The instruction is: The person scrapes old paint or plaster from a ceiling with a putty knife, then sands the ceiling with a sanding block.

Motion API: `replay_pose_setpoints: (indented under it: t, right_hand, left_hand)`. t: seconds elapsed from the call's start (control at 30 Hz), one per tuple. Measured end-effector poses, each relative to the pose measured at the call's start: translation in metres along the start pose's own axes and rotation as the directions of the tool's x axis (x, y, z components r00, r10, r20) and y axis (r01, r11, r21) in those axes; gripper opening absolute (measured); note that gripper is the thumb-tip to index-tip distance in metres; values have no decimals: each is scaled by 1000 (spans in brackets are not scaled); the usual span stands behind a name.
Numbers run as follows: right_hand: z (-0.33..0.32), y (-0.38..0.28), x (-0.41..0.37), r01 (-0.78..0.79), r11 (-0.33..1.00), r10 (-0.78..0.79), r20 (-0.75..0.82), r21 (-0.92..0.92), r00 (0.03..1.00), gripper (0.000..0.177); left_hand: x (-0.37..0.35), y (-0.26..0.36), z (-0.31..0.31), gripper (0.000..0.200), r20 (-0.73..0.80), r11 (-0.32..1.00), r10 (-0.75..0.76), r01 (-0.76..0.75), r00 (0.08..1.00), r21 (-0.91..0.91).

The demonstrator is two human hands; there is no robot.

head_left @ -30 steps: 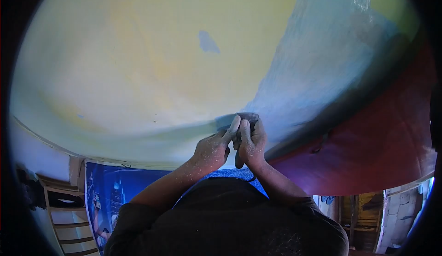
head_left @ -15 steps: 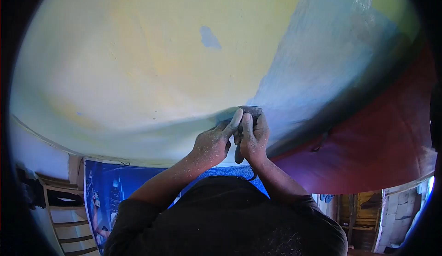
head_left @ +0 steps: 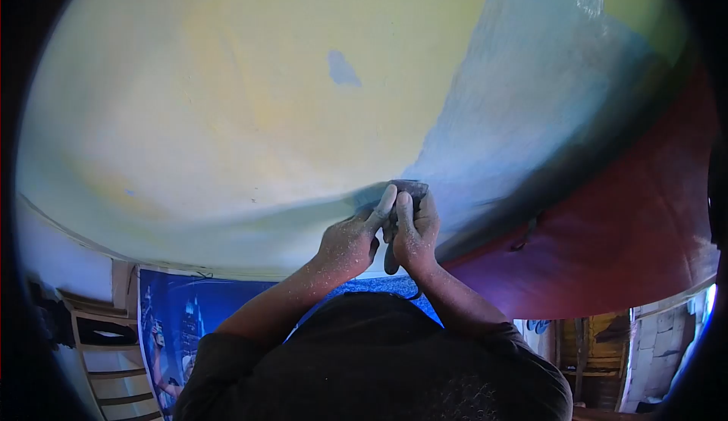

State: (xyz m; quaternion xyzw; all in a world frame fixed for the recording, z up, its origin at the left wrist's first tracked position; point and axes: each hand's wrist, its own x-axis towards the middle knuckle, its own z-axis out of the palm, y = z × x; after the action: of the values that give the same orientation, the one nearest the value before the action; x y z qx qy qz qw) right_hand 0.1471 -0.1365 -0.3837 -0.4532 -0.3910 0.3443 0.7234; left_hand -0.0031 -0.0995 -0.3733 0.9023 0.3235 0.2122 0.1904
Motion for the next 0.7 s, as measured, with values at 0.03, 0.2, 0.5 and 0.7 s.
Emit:
replay_pose_setpoints:
  t: [0.03, 0.2, 0.5, 0.7]
  right_hand:
    - [-1, 1, 0, -22, 1000, 22, 12, 4, 1000, 22]
    - [6, -18, 1, -19, 1000, 19, 6, 9, 1000, 23]
    - [2, -22, 2, -56, 998, 57, 26, -12, 998, 22]
    - [1, -13, 1, -40, 999, 40, 2, -2, 999, 22]
  left_hand:
    - [-1, -1, 0, 110, 17, 1000, -16, 16, 1000, -15]
    - [3, 3, -11, 111, -35, 999, 45, -45, 998, 8]
    - [3, 5, -11, 110, -27, 999, 33, -33, 999, 13]
    - [3, 1, -5, 110, 16, 1000, 2, -2, 1000, -5]
